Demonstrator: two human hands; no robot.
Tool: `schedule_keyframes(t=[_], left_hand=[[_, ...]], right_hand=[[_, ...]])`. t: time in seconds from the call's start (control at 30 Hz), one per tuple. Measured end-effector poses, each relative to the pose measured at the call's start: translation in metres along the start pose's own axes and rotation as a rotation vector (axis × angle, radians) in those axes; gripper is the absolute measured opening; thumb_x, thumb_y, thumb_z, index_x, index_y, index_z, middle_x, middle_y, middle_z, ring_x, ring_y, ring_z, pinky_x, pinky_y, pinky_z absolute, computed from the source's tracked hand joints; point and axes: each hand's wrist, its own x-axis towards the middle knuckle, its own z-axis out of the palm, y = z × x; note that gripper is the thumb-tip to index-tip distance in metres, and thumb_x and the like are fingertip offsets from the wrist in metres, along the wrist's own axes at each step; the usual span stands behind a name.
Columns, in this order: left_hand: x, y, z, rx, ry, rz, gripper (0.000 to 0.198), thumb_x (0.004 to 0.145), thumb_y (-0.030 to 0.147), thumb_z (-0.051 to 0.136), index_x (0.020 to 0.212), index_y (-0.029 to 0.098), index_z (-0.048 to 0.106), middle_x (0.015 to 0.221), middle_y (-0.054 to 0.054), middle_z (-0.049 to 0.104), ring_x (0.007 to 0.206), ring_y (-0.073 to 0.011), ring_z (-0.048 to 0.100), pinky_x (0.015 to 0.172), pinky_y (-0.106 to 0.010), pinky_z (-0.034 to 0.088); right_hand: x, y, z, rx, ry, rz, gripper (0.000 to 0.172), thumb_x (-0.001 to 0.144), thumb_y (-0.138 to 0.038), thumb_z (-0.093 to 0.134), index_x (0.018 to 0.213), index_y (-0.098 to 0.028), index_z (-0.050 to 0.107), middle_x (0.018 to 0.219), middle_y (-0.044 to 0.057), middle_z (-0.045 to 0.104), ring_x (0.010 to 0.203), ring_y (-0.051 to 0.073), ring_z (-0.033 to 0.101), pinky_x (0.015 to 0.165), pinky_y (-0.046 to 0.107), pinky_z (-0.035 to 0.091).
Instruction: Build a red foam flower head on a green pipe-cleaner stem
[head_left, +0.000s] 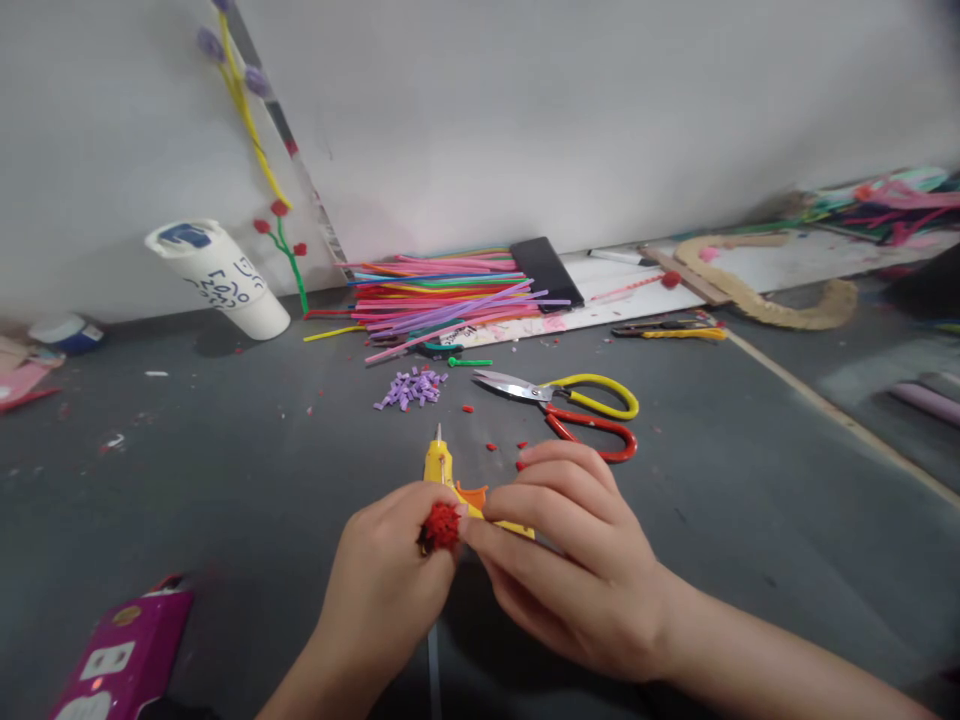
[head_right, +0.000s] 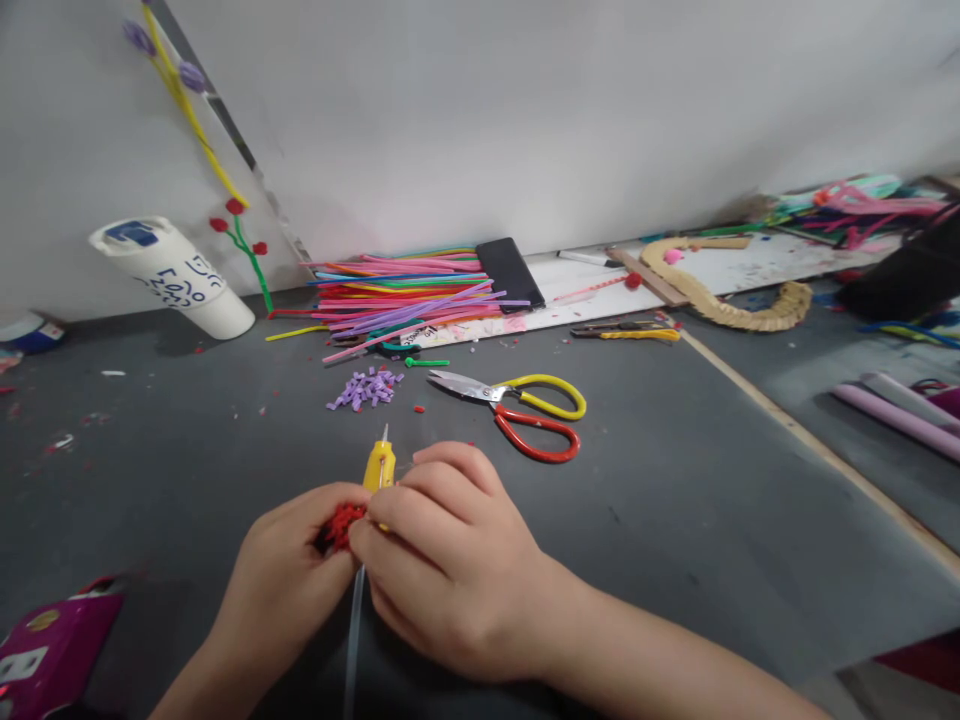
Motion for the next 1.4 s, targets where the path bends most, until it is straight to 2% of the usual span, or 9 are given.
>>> schedule_keyframes(t=[0.43, 0.57, 0.67, 0.77, 0.9, 1.0, 1.2, 1.3, 1.4], left_hand=[[-0.002, 0.002, -0.001, -0.041, 0.022, 0.016, 0.028, 0.066, 0.005, 0.046, 0.074, 0.022, 0.068, 0.071, 0.001, 0.074, 0.064, -0.0148, 0.068, 0.062, -0.023, 0.048], [0.0, 0.003, -0.002, -0.063, 0.016, 0.023, 0.026, 0.066, 0.005, 0.047, 0.073, 0.021, 0.067, 0.069, 0.002, 0.073, 0.062, -0.0138, 0.066, 0.061, -0.022, 0.048], [0.002, 0.005, -0.002, -0.123, 0.008, -0.05, 0.023, 0.071, 0.009, 0.052, 0.08, 0.021, 0.069, 0.075, 0.001, 0.075, 0.066, -0.0145, 0.067, 0.063, -0.023, 0.049], [0.002, 0.005, -0.001, -0.175, -0.011, -0.121, 0.02, 0.075, 0.013, 0.054, 0.085, 0.021, 0.07, 0.08, 0.001, 0.075, 0.07, -0.0158, 0.067, 0.065, -0.024, 0.05], [0.001, 0.004, 0.001, -0.258, -0.045, -0.125, 0.035, 0.065, 0.003, 0.053, 0.089, 0.021, 0.071, 0.087, 0.0, 0.076, 0.078, -0.0166, 0.067, 0.074, -0.026, 0.05], [0.0, 0.003, -0.002, -0.459, -0.107, -0.178, 0.042, 0.066, 0.002, 0.055, 0.097, 0.023, 0.073, 0.092, 0.0, 0.075, 0.082, -0.0158, 0.068, 0.078, -0.026, 0.05], [0.004, -0.001, -0.014, -1.235, -0.339, -0.393, 0.031, 0.065, 0.026, 0.079, 0.096, 0.021, 0.077, 0.06, 0.001, 0.07, 0.047, -0.0095, 0.061, 0.045, -0.016, 0.046], [0.004, 0.004, -0.016, -1.297, -0.317, -0.48, 0.034, 0.057, 0.037, 0.088, 0.084, 0.019, 0.078, 0.055, 0.001, 0.067, 0.043, -0.007, 0.058, 0.043, -0.014, 0.045], [0.004, 0.008, -0.015, -1.293, -0.261, -0.523, 0.034, 0.052, 0.033, 0.091, 0.079, 0.018, 0.077, 0.056, 0.002, 0.067, 0.043, -0.0065, 0.059, 0.043, -0.013, 0.045]], right_hand=[[-0.001, 0.0, 0.002, 0.021, -0.002, 0.0, 0.014, 0.084, -0.011, 0.058, 0.094, -0.016, 0.066, 0.084, 0.0, 0.07, 0.077, 0.015, 0.057, 0.094, 0.036, 0.044], [0.002, 0.002, -0.001, 0.101, -0.008, 0.098, 0.012, 0.084, -0.011, 0.058, 0.092, -0.017, 0.066, 0.086, 0.003, 0.068, 0.08, 0.016, 0.056, 0.09, 0.038, 0.045], [0.004, 0.001, 0.003, 0.22, -0.068, 0.244, 0.017, 0.081, -0.016, 0.062, 0.098, -0.015, 0.064, 0.092, 0.006, 0.065, 0.084, 0.019, 0.056, 0.078, 0.036, 0.046], [0.002, 0.0, 0.01, 0.304, -0.143, 0.347, 0.023, 0.079, -0.022, 0.068, 0.1, -0.015, 0.061, 0.095, 0.007, 0.064, 0.086, 0.02, 0.056, 0.076, 0.036, 0.045], [0.0, 0.0, 0.016, 0.343, -0.15, 0.375, 0.013, 0.085, -0.019, 0.063, 0.097, -0.016, 0.061, 0.091, 0.006, 0.064, 0.083, 0.019, 0.056, 0.077, 0.035, 0.046], [0.001, 0.002, 0.011, 0.369, -0.097, 0.369, 0.017, 0.084, -0.013, 0.057, 0.1, -0.016, 0.062, 0.091, 0.007, 0.064, 0.084, 0.019, 0.057, 0.077, 0.035, 0.048], [0.008, 0.007, -0.007, 0.452, -0.061, 0.278, 0.022, 0.082, -0.01, 0.06, 0.1, -0.018, 0.067, 0.093, 0.005, 0.063, 0.082, 0.016, 0.056, 0.075, 0.031, 0.049], [0.008, 0.008, -0.011, 0.462, -0.066, 0.25, 0.022, 0.081, -0.009, 0.06, 0.099, -0.019, 0.067, 0.093, 0.005, 0.062, 0.083, 0.015, 0.056, 0.076, 0.031, 0.048], [0.008, 0.008, -0.012, 0.457, -0.058, 0.257, 0.023, 0.081, -0.01, 0.06, 0.101, -0.019, 0.066, 0.096, 0.005, 0.062, 0.085, 0.015, 0.056, 0.078, 0.031, 0.049]])
